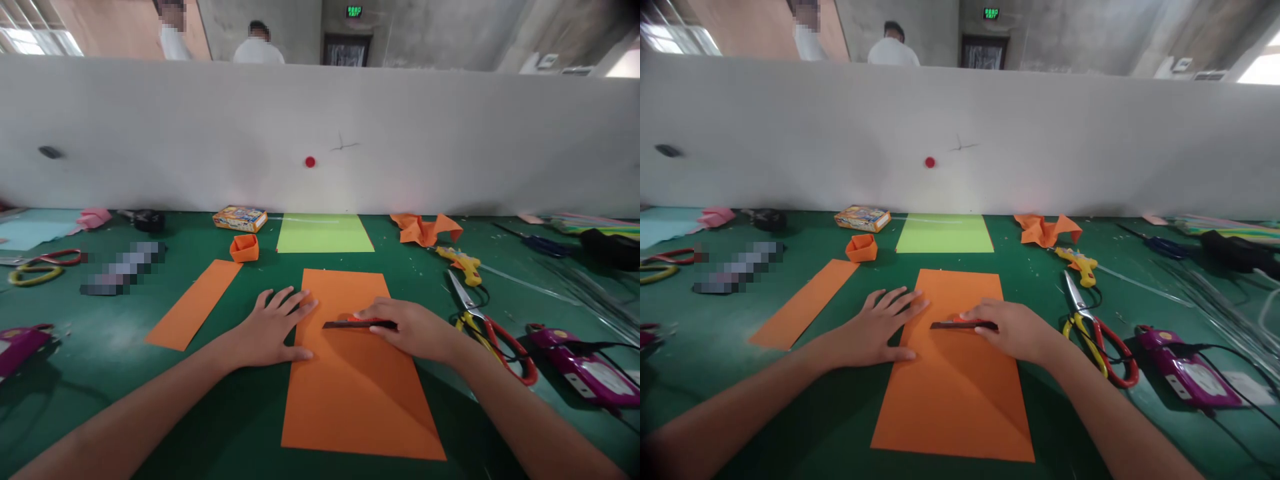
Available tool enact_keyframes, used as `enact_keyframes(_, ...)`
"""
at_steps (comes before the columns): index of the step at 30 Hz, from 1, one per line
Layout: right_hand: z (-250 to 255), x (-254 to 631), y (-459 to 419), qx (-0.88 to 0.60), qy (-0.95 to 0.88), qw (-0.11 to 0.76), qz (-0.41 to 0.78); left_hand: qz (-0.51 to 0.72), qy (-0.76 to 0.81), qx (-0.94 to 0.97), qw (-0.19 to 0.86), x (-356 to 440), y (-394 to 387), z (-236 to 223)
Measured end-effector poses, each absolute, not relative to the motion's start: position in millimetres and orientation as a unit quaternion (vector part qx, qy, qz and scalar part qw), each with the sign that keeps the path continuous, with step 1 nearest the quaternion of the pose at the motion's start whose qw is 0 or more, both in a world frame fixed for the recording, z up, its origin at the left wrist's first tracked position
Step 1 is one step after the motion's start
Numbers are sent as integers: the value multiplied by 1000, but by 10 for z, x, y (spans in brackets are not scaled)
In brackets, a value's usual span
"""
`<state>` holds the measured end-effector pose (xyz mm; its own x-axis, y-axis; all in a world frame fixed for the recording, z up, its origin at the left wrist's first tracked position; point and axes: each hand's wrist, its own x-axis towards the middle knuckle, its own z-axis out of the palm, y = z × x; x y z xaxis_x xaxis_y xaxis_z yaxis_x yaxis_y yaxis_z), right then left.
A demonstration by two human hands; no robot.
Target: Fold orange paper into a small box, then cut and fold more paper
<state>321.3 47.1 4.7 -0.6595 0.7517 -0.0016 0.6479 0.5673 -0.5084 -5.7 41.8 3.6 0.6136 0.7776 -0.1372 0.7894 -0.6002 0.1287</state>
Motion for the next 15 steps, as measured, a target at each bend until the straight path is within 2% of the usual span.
enact_keyframes(15, 86, 3204, 459, -400, -879, 104, 237, -19, 427, 901, 75, -89, 432, -23)
